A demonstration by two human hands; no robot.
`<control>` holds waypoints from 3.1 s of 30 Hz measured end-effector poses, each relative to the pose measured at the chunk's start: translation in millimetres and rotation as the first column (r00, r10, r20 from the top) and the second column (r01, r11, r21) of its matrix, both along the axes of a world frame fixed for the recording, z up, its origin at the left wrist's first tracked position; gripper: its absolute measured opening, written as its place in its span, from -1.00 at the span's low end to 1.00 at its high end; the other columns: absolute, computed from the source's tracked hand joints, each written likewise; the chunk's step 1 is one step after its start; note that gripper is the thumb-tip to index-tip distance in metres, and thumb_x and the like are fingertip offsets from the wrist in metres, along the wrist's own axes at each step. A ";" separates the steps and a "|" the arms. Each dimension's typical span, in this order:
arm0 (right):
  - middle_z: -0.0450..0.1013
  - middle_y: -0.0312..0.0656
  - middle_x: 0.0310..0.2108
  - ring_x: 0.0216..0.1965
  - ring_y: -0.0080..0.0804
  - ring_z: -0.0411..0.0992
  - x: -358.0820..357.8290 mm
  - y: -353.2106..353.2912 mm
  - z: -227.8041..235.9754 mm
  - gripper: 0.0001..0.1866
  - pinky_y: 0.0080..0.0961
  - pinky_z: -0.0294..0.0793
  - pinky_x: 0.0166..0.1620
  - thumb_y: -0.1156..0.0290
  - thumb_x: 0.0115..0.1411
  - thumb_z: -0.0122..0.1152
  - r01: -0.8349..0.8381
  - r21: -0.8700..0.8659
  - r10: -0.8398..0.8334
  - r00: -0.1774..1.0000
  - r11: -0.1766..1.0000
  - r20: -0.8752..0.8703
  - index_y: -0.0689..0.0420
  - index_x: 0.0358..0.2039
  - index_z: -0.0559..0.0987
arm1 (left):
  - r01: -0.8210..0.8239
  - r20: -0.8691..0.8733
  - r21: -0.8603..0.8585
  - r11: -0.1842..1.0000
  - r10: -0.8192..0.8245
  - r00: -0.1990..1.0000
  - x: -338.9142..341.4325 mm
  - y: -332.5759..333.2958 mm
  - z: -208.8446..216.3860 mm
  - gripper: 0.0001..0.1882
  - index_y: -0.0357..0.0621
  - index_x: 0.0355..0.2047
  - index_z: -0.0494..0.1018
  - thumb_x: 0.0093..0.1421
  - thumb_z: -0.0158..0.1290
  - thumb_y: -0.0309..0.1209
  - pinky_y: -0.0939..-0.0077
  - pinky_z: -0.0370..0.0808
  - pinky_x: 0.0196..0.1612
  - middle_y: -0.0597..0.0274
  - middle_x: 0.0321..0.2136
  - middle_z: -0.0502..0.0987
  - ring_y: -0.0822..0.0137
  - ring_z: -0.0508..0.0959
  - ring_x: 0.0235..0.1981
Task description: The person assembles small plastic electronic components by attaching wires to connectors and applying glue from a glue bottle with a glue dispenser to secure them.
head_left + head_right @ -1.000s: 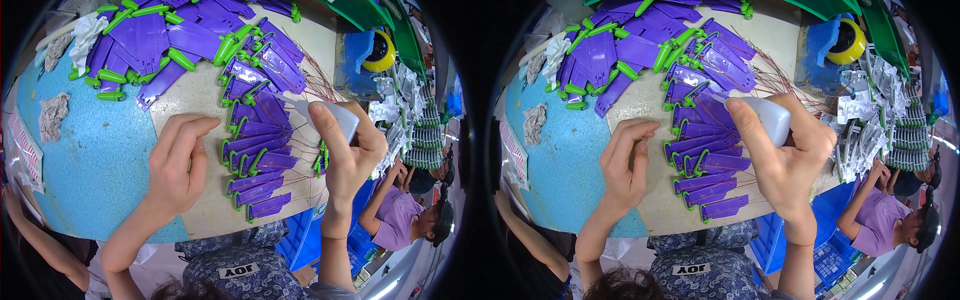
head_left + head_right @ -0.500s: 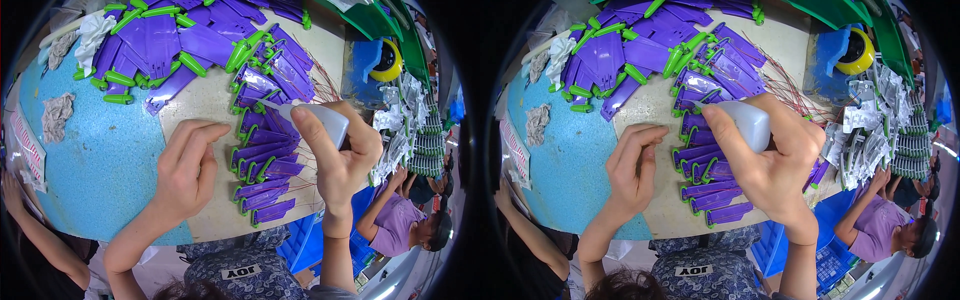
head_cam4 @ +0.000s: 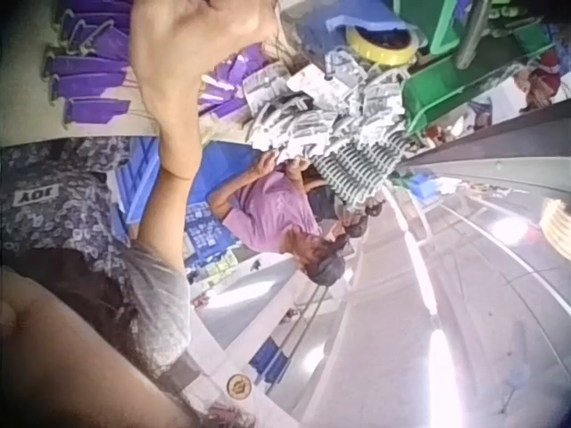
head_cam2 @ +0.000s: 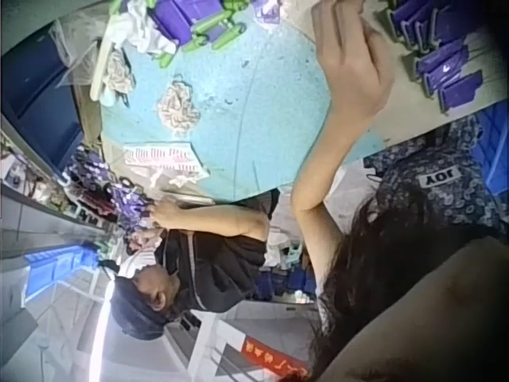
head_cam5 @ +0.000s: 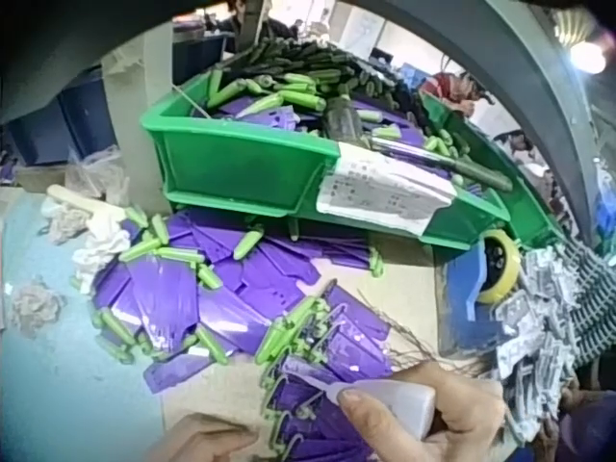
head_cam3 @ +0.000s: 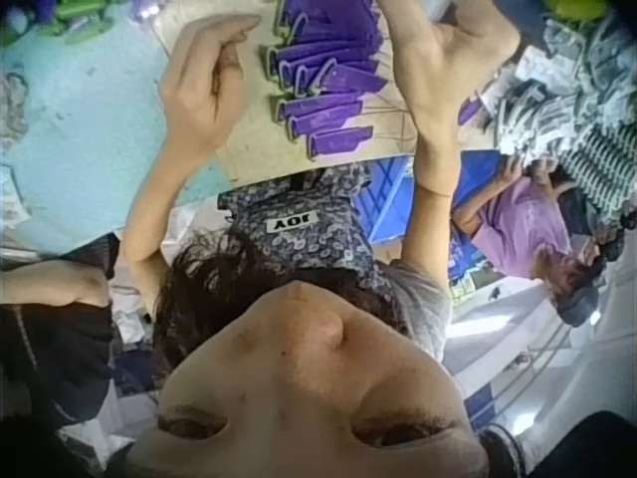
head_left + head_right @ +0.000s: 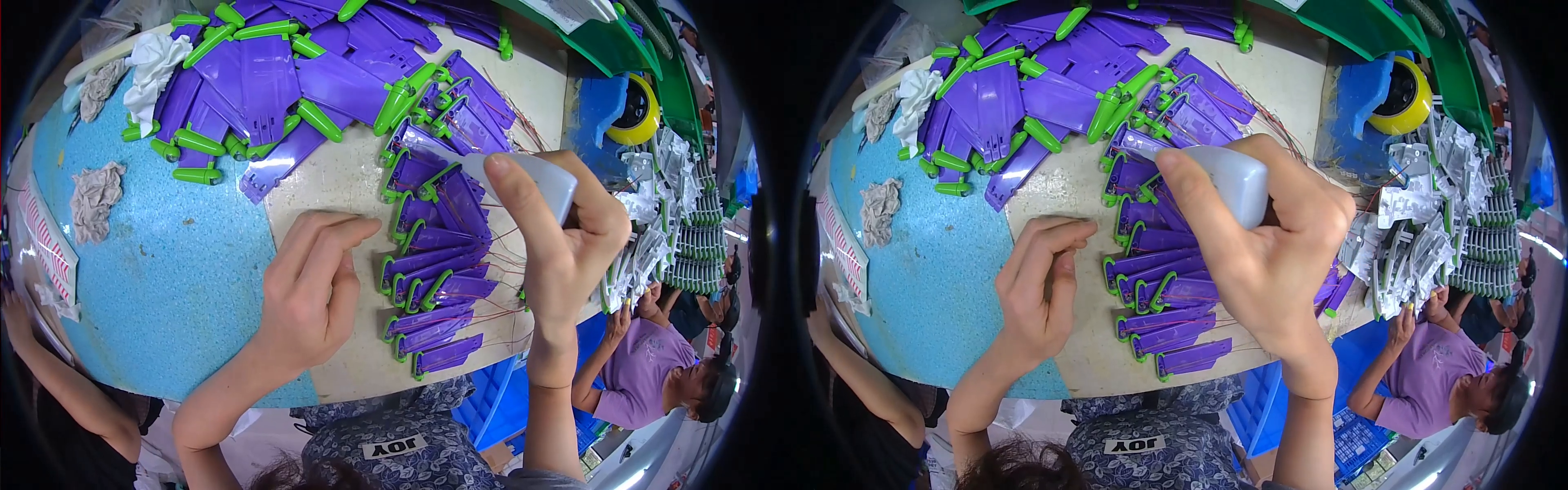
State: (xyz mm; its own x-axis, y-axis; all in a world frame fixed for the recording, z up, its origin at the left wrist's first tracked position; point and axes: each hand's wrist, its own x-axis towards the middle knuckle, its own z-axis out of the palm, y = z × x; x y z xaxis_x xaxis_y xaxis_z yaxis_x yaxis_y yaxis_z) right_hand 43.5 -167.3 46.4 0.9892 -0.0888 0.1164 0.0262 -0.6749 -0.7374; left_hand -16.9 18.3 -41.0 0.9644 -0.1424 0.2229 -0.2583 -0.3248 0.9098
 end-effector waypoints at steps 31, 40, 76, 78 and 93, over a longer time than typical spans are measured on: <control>0.37 -0.36 -0.74 -0.66 -0.72 0.22 40.1 -32.7 -5.2 -0.72 -0.63 0.14 -0.59 0.37 0.08 0.46 0.083 -0.015 -0.081 0.991 0.996 0.111 0.30 -0.59 0.60 | -0.135 0.307 0.418 0.898 0.000 0.952 72.0 -22.8 12.4 -0.64 -0.22 -0.16 0.53 -0.04 0.10 -0.57 0.15 0.26 -0.14 0.11 -0.18 0.43 0.06 0.35 -0.18; 0.42 -0.35 -0.71 -0.65 -0.72 0.24 44.6 -34.8 -0.2 -0.76 -0.65 0.16 -0.57 0.39 0.08 0.46 0.045 -0.022 -0.043 0.995 0.999 0.090 0.28 -0.55 0.63 | -0.136 0.265 0.460 0.878 0.011 0.964 83.8 -28.7 21.5 -0.61 -0.22 -0.11 0.56 -0.01 0.04 -0.62 0.19 0.27 -0.02 0.05 -0.16 0.45 0.06 0.34 -0.12; 0.39 -0.29 -0.76 -0.70 -0.69 0.27 44.2 -24.3 -10.0 -0.77 -0.61 0.19 -0.61 0.42 0.08 0.43 -0.021 0.050 0.020 0.999 0.999 0.032 0.31 -0.56 0.62 | -0.217 0.355 0.465 0.858 0.044 0.934 78.1 -2.8 11.8 -0.68 -0.11 -0.26 0.57 -0.08 0.07 -0.60 0.22 0.23 -0.03 0.15 -0.14 0.49 0.07 0.33 -0.12; 0.40 -0.34 -0.74 -0.68 -0.71 0.27 44.1 -24.5 -11.1 -0.77 -0.64 0.17 -0.60 0.41 0.09 0.44 -0.013 0.063 0.011 0.999 0.998 0.038 0.30 -0.56 0.62 | -0.209 0.332 0.468 0.859 0.049 0.942 78.5 -4.8 14.9 -0.68 -0.09 -0.24 0.58 -0.04 0.08 -0.61 0.20 0.22 0.04 0.15 -0.12 0.49 0.07 0.34 -0.08; 0.58 0.03 -0.24 -0.17 -0.12 0.57 97.8 -106.2 -97.3 -0.67 -0.28 0.49 -0.08 0.53 0.14 0.25 0.125 0.225 -0.179 0.954 0.966 0.239 0.34 -0.07 0.51 | -0.024 0.257 0.196 0.980 -0.028 0.966 -4.6 -16.4 73.4 -0.74 -0.22 -0.19 0.59 0.05 0.17 -0.54 0.22 0.41 -0.09 0.05 -0.18 0.53 0.10 0.50 -0.17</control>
